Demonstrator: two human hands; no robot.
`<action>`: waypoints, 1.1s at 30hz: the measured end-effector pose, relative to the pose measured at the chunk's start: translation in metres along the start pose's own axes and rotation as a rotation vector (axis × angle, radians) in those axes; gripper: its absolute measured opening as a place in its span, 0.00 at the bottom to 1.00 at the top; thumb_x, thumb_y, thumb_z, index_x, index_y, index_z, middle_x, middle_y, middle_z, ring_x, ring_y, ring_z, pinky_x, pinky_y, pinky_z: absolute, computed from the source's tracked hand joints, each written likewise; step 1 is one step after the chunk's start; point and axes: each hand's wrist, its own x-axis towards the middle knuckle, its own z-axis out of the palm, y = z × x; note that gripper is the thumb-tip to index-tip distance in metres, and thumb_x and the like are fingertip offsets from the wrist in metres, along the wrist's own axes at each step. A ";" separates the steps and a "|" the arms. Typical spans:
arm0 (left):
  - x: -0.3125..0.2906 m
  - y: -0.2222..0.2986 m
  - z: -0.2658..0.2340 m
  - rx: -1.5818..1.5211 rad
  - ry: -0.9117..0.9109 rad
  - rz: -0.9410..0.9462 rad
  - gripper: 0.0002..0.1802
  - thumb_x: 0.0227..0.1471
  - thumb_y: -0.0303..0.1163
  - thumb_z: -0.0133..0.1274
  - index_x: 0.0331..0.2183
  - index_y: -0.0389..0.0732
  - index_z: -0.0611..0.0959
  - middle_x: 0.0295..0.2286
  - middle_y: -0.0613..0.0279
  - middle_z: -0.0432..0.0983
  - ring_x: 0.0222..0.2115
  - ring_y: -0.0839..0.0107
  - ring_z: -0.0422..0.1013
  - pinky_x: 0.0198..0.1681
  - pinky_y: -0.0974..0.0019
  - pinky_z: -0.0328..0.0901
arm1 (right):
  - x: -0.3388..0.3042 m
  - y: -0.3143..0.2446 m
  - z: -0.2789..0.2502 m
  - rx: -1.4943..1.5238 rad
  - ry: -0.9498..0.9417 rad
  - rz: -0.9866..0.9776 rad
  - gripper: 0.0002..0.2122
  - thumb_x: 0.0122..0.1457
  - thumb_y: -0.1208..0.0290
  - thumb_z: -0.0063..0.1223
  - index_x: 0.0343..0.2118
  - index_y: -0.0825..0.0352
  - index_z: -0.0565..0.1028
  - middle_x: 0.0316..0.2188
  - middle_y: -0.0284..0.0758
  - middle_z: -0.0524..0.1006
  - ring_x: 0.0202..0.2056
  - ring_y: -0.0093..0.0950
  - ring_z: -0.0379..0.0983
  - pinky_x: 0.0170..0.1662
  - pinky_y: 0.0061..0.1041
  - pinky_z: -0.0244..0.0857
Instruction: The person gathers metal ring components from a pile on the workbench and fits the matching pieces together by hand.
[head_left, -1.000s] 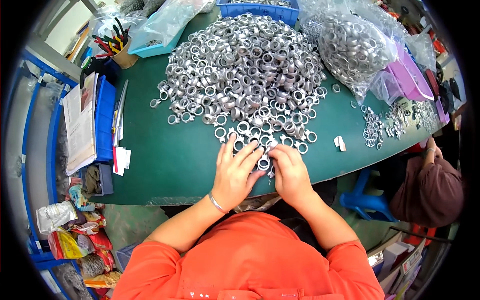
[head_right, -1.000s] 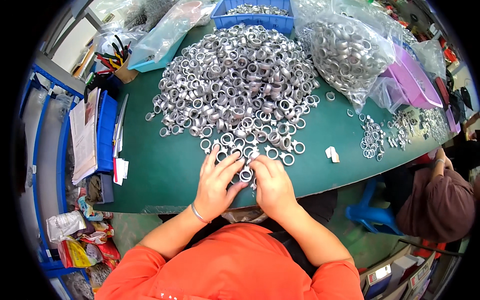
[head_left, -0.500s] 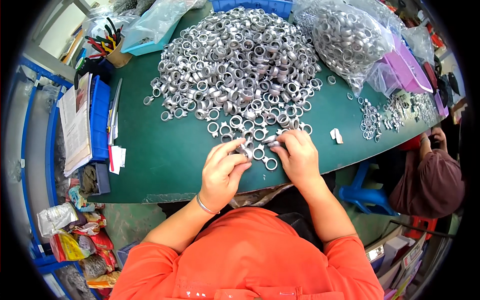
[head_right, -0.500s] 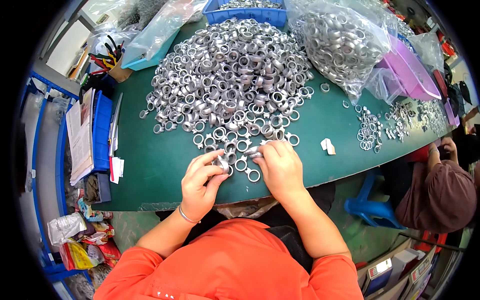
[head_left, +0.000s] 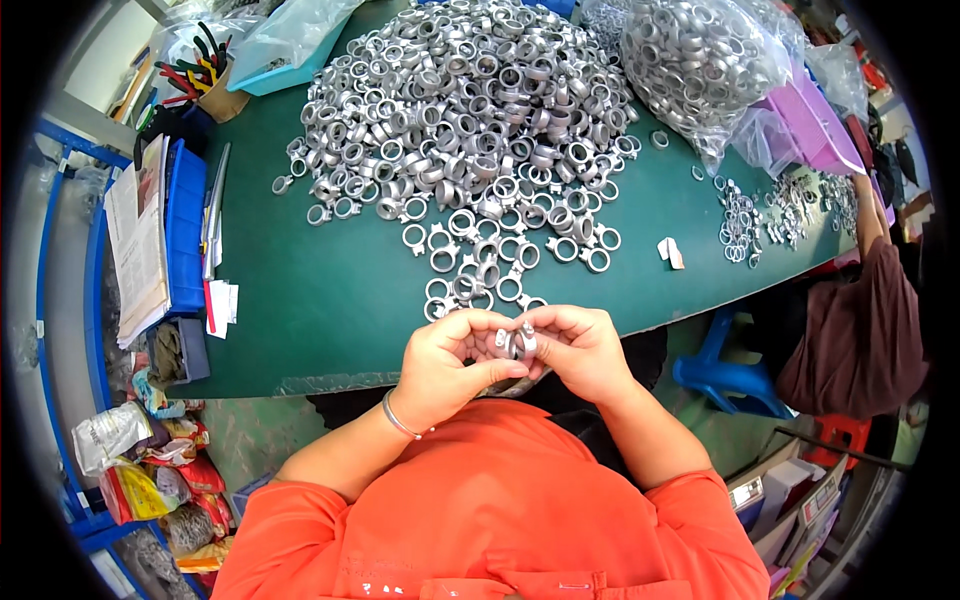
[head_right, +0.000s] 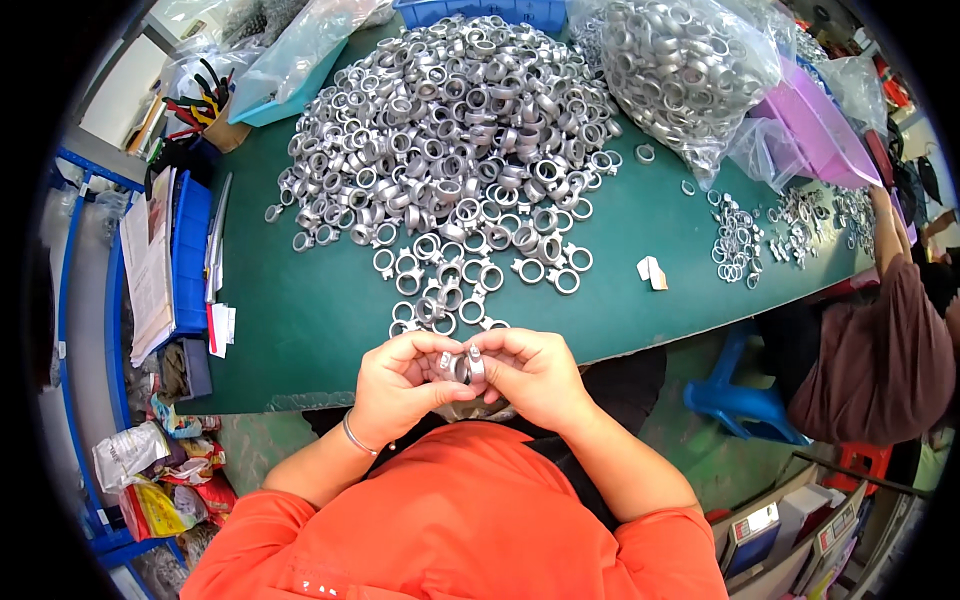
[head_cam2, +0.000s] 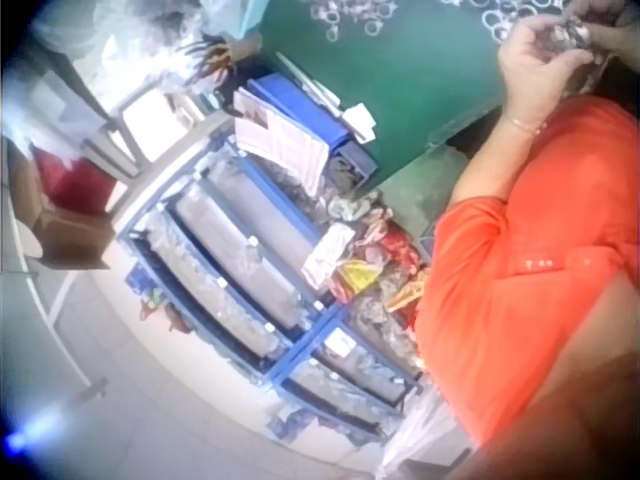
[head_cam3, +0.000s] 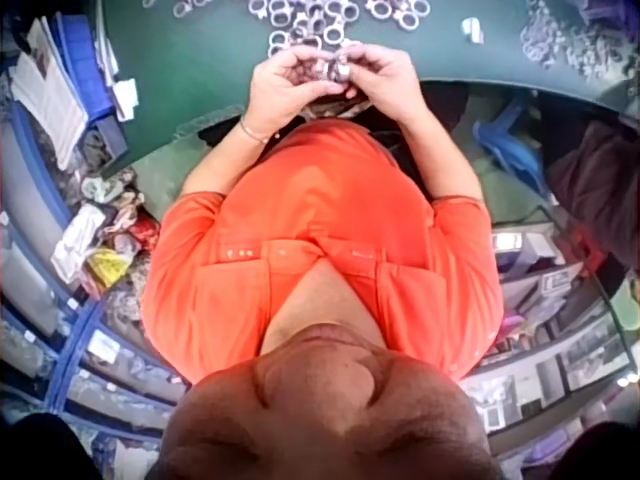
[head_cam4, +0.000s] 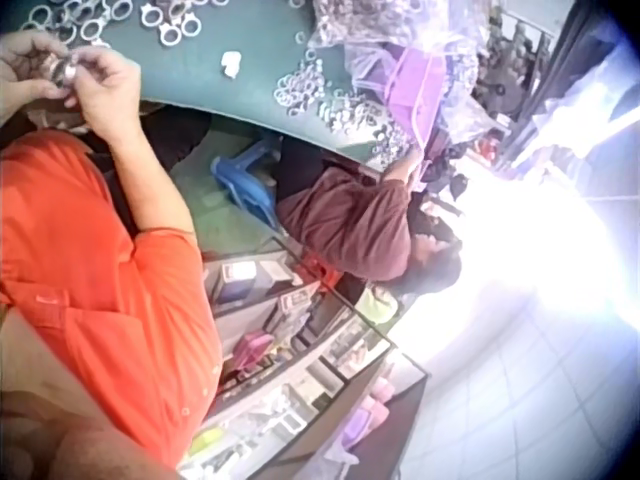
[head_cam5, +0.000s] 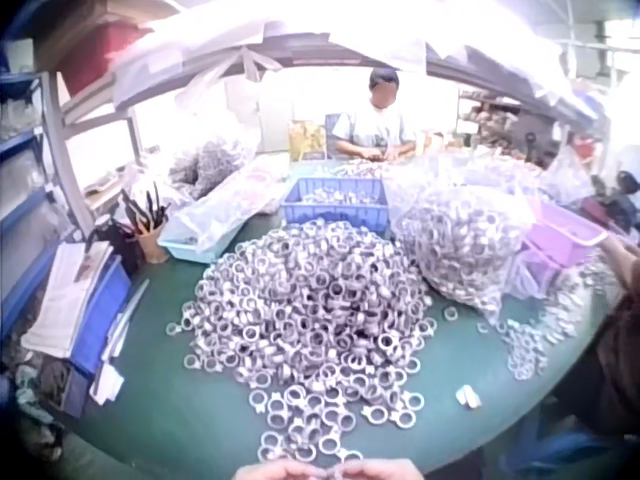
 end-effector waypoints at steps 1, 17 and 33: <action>-0.001 0.001 0.001 -0.001 0.000 -0.004 0.21 0.42 0.12 0.64 0.40 0.32 0.76 0.37 0.58 0.76 0.36 0.73 0.76 0.41 0.68 0.75 | -0.001 0.000 -0.001 0.002 0.002 0.003 0.08 0.62 0.80 0.52 0.42 0.73 0.77 0.31 0.33 0.80 0.28 0.17 0.76 0.30 0.16 0.72; -0.008 -0.007 -0.007 0.938 -0.117 0.558 0.11 0.41 0.20 0.64 0.31 0.36 0.82 0.30 0.58 0.75 0.28 0.60 0.74 0.31 0.64 0.70 | -0.041 0.006 -0.007 -1.155 -0.069 -0.543 0.12 0.50 0.80 0.55 0.40 0.68 0.73 0.36 0.40 0.71 0.33 0.41 0.75 0.32 0.33 0.72; 0.007 -0.006 0.004 0.656 0.075 0.594 0.11 0.42 0.17 0.64 0.32 0.38 0.82 0.36 0.56 0.78 0.34 0.60 0.77 0.39 0.66 0.72 | 0.001 -0.006 -0.015 -0.371 0.137 -0.263 0.07 0.61 0.84 0.48 0.40 0.72 0.75 0.37 0.34 0.73 0.31 0.19 0.78 0.34 0.16 0.73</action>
